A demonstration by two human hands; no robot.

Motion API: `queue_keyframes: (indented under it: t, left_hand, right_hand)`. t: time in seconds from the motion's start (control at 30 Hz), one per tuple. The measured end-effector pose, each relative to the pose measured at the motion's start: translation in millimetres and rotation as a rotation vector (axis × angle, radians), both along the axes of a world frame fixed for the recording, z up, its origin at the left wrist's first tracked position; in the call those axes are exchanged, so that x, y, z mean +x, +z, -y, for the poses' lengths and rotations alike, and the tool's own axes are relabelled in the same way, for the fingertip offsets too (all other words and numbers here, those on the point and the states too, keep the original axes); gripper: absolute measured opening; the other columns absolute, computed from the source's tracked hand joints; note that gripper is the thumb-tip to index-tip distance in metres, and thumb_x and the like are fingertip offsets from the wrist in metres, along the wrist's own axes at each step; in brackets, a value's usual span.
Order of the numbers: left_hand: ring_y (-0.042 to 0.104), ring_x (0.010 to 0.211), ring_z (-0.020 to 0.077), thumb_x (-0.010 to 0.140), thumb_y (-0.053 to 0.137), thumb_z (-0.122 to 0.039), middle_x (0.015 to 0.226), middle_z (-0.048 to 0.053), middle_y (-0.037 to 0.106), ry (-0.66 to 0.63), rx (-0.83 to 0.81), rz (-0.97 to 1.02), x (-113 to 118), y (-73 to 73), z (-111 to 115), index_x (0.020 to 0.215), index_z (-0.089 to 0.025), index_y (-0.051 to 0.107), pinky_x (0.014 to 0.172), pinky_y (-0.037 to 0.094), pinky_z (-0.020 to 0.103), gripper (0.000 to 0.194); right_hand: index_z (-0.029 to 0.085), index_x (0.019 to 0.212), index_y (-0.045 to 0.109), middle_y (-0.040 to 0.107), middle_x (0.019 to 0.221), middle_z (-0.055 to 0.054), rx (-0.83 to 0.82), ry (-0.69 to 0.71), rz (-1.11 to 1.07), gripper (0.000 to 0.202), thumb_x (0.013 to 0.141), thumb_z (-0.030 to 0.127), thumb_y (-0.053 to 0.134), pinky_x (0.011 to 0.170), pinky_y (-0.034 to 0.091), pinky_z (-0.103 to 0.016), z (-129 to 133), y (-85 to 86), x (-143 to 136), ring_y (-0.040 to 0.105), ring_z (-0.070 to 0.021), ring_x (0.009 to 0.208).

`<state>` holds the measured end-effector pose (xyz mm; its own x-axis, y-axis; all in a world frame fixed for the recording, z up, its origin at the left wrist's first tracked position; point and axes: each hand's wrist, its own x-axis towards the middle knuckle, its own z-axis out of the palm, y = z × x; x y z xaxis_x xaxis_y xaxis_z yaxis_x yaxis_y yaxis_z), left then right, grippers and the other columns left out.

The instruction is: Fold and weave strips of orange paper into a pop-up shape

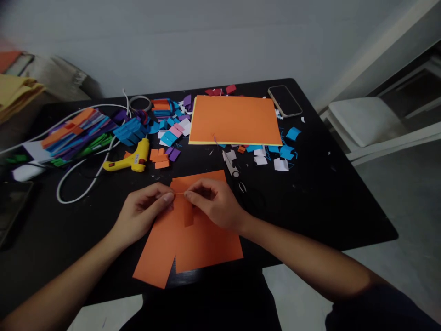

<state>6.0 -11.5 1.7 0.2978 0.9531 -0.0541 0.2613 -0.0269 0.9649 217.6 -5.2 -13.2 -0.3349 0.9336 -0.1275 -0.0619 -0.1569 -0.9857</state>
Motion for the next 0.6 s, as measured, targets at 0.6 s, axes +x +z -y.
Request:
queue_keyframes:
  t: [0.6]
  left_hand:
    - [0.052,0.056,0.0115,0.097,0.056,-0.055,0.060,0.000,0.059,-0.053,-0.072,0.050,-1.0,-7.4,-13.5,0.068,-0.016,0.061,0.058,0.045,0.023,0.049]
  right_hand:
    - [0.020,0.106,0.075,0.079,0.099,-0.006,-0.028,0.076,-0.095,0.027,0.079,0.024,0.074,0.086,0.058,-0.037,-6.6,-12.3,-2.2,0.074,-0.0197,0.090]
